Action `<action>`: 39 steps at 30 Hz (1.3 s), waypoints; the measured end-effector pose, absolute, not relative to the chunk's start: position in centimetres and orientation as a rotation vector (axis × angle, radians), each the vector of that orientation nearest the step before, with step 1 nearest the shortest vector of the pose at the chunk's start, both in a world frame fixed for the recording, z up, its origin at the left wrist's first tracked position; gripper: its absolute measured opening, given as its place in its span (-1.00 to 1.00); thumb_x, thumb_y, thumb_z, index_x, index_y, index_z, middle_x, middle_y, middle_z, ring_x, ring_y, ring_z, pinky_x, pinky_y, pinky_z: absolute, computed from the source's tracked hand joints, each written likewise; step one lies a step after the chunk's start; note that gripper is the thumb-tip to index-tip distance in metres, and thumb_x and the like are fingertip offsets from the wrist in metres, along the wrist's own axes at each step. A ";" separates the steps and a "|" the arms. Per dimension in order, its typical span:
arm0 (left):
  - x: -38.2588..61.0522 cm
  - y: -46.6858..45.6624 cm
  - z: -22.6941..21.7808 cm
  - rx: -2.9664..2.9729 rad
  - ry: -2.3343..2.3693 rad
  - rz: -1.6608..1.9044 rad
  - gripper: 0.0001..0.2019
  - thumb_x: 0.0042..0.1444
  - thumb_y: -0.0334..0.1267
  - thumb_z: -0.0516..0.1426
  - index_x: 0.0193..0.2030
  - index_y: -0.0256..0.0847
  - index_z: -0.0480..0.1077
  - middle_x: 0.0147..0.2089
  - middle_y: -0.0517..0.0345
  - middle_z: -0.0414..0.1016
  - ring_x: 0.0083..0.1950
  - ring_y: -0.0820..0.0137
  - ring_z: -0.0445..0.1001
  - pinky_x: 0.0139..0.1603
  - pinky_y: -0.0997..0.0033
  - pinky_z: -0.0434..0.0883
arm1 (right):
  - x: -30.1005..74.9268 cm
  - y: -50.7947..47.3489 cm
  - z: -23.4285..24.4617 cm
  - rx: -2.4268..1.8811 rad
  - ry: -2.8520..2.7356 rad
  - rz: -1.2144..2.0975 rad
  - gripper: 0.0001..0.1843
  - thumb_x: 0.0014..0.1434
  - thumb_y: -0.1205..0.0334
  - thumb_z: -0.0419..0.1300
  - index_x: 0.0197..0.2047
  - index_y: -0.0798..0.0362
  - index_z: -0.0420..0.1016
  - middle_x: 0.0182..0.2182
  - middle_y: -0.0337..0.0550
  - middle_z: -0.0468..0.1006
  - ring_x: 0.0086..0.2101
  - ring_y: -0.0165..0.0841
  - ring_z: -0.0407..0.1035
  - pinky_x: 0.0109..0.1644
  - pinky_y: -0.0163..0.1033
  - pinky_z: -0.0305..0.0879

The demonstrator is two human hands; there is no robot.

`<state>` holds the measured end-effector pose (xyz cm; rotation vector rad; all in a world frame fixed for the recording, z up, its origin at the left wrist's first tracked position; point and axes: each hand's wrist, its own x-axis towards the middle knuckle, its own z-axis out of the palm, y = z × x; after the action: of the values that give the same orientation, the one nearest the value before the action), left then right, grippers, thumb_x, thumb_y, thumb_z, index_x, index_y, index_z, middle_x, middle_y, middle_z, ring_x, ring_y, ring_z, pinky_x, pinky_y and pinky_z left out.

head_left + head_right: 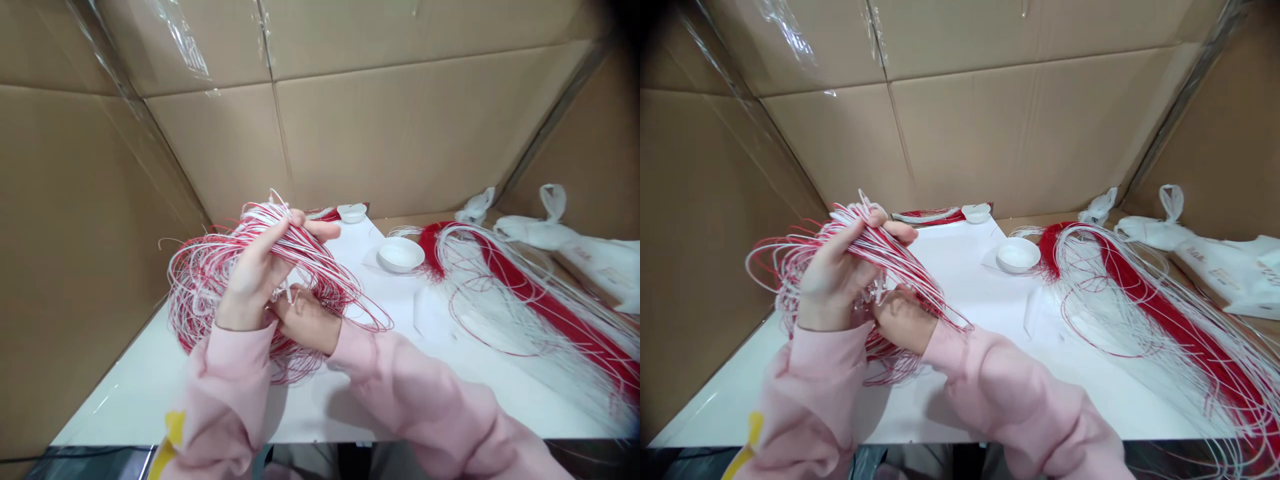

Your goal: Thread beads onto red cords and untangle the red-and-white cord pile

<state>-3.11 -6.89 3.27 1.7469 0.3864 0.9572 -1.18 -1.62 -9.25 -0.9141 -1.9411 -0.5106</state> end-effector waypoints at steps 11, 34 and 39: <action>-4.5 -4.9 4.5 1.825 0.303 1.002 -0.86 0.13 -0.29 -0.07 -0.38 -0.25 0.25 -0.31 0.08 0.47 -0.16 0.36 0.45 -0.07 0.35 0.36 | 2.4 -2.0 -6.6 -0.407 -2.080 0.204 -0.82 0.11 0.48 -0.01 -0.36 0.17 0.40 -0.41 -0.19 0.49 -0.36 -0.49 0.35 -0.24 -0.44 0.19; -6.5 -4.2 6.0 1.793 0.370 1.212 -0.79 0.15 -0.22 -0.08 -0.40 -0.22 0.28 -0.24 0.12 0.47 0.00 0.32 0.38 0.11 0.21 0.27 | 7.0 -7.0 -6.3 -0.695 -2.522 -0.031 -0.86 -0.02 0.48 0.17 -0.49 0.11 0.51 -0.55 -0.27 0.49 -0.55 -0.53 0.23 -0.42 -0.41 0.11; -7.0 -3.4 6.4 1.775 0.342 1.267 -0.81 0.15 -0.24 -0.07 -0.40 -0.23 0.28 -0.21 0.11 0.47 0.02 0.32 0.36 0.10 0.22 0.28 | 8.2 -8.8 -6.5 -0.640 -2.416 -0.124 -0.82 0.01 0.47 0.13 -0.54 0.07 0.45 -0.56 -0.31 0.48 -0.49 -0.53 0.27 -0.35 -0.42 0.16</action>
<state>-6.96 -3.41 6.38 1.7754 0.3419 1.2674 8.20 -8.83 -6.46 -0.6396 -2.4162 -0.1242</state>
